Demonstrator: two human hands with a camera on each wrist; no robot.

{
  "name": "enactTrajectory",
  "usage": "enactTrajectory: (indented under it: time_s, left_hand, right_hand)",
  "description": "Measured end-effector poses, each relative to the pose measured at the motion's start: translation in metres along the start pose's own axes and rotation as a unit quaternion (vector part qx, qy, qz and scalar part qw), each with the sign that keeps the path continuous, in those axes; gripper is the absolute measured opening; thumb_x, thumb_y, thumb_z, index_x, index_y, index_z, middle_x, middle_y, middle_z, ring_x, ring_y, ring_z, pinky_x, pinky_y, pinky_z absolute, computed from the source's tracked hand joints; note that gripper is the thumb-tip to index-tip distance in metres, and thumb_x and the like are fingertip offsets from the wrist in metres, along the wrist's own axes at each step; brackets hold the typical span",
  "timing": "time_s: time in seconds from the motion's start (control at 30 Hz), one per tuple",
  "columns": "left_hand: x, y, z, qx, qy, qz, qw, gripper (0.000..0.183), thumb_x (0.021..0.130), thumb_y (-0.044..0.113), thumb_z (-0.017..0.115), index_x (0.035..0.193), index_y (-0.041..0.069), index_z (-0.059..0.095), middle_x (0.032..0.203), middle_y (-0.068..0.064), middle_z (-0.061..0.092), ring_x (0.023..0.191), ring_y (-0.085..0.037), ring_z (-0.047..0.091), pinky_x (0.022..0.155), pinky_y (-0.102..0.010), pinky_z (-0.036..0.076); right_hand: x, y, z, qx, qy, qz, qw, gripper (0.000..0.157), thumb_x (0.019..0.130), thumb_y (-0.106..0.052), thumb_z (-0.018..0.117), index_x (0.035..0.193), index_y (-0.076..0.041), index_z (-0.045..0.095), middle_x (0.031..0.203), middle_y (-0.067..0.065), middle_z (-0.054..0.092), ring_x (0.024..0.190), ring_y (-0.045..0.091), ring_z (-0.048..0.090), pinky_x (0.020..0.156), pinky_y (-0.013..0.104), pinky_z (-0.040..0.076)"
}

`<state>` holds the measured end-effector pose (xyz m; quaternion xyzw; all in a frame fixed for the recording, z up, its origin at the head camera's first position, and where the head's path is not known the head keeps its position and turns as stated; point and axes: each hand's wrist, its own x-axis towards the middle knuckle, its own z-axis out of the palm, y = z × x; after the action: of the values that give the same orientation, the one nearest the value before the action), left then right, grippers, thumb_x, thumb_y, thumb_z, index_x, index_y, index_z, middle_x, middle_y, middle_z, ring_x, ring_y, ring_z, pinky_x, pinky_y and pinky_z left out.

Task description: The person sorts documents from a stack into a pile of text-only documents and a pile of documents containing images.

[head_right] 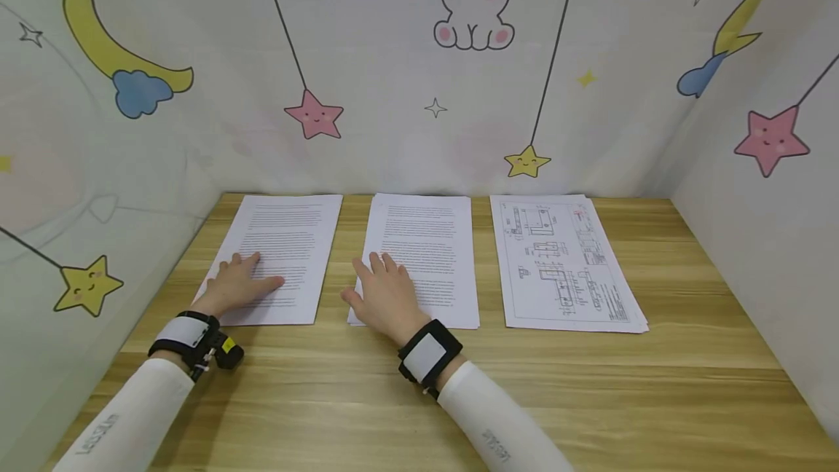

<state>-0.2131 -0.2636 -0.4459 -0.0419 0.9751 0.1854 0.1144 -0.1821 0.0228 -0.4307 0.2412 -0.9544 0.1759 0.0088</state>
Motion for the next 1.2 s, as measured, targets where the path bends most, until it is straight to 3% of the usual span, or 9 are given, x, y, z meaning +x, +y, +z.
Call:
enactTrajectory:
  time_s: [0.47,0.9,1.2]
  left_hand:
    - [-0.004,0.014,0.005,-0.01,0.006,0.009,0.9999,0.089,0.086,0.052,0.053,0.144,-0.006,0.021,0.144,-0.044,0.012,0.13,-0.063,0.009,0.094,-0.08,0.012]
    - [-0.006,0.001,-0.008,-0.047,0.038,-0.048,0.997,0.085,0.086,0.044,0.056,0.142,-0.01,0.023,0.135,-0.045,0.028,0.122,-0.06,0.029,0.091,-0.068,0.034]
    - [-0.003,-0.003,-0.014,-0.104,0.062,-0.061,0.9908,0.079,0.089,0.036,0.054,0.142,-0.012,0.02,0.138,-0.043,0.031,0.122,-0.057,0.035,0.095,-0.064,0.036]
  right_hand:
    - [0.006,-0.027,0.024,-0.009,-0.042,-0.051,0.998,0.057,0.09,-0.048,0.051,0.137,-0.014,0.048,0.141,0.014,0.048,0.131,0.035,0.041,0.103,0.056,0.037]
    - [0.005,-0.044,0.034,-0.031,-0.141,-0.107,0.984,0.057,0.091,-0.05,0.048,0.139,-0.02,0.047,0.147,0.012,0.041,0.137,0.027,0.035,0.109,0.053,0.032]
    - [0.006,-0.049,0.031,-0.032,-0.166,-0.118,0.978,0.056,0.091,-0.05,0.049,0.137,-0.019,0.049,0.148,0.013,0.04,0.138,0.027,0.034,0.109,0.05,0.033]
